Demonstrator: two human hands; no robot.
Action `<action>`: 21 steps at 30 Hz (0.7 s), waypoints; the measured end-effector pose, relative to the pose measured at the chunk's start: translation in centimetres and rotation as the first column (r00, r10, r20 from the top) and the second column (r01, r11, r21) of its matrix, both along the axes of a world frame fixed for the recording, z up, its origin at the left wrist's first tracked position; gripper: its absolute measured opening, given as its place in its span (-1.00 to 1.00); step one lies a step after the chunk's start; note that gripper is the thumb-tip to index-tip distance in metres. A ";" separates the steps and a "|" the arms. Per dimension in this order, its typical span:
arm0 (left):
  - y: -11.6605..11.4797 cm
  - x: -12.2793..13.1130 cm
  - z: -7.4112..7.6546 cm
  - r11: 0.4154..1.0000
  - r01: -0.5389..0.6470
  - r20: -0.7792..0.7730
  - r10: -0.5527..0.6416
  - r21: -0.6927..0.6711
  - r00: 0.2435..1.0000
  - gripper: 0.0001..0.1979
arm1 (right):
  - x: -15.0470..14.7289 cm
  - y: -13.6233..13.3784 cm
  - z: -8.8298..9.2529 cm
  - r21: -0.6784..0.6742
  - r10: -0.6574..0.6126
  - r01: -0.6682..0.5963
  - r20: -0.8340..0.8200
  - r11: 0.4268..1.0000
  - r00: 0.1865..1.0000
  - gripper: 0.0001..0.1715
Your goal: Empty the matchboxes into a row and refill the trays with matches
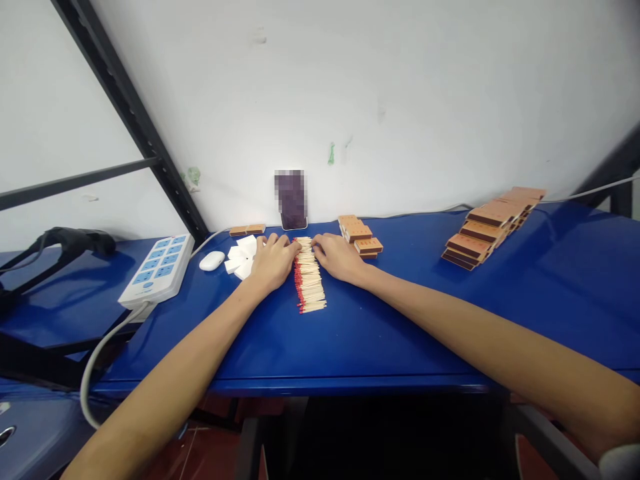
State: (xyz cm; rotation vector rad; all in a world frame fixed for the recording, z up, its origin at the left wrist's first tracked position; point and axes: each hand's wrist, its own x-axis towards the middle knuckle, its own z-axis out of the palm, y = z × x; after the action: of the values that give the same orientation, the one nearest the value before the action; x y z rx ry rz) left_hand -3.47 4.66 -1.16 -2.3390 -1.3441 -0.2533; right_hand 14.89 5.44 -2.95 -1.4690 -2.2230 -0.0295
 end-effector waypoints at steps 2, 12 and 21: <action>0.1 0.0 0.0 1.000 0.005 0.013 -0.005 -0.004 1.000 -0.65 | 0.1 0.0 0.0 0.000 0.008 -0.008 0.000 1.000 1.000 -0.68; 0.2 -0.5 -0.2 0.998 0.049 0.088 -0.046 -0.029 0.995 -0.64 | 0.0 -0.4 0.2 0.011 0.016 -0.016 0.013 1.000 1.000 -0.69; 0.2 -0.5 -0.1 0.995 0.079 0.118 -0.072 -0.061 0.990 -0.63 | -0.1 -0.4 0.1 0.018 0.013 -0.013 0.016 1.000 1.000 -0.68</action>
State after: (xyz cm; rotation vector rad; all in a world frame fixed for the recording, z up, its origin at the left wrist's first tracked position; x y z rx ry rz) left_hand -3.95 4.86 -1.28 -2.4673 -1.3371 -0.3785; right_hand 14.80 5.08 -2.81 -1.4489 -2.2388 -0.0572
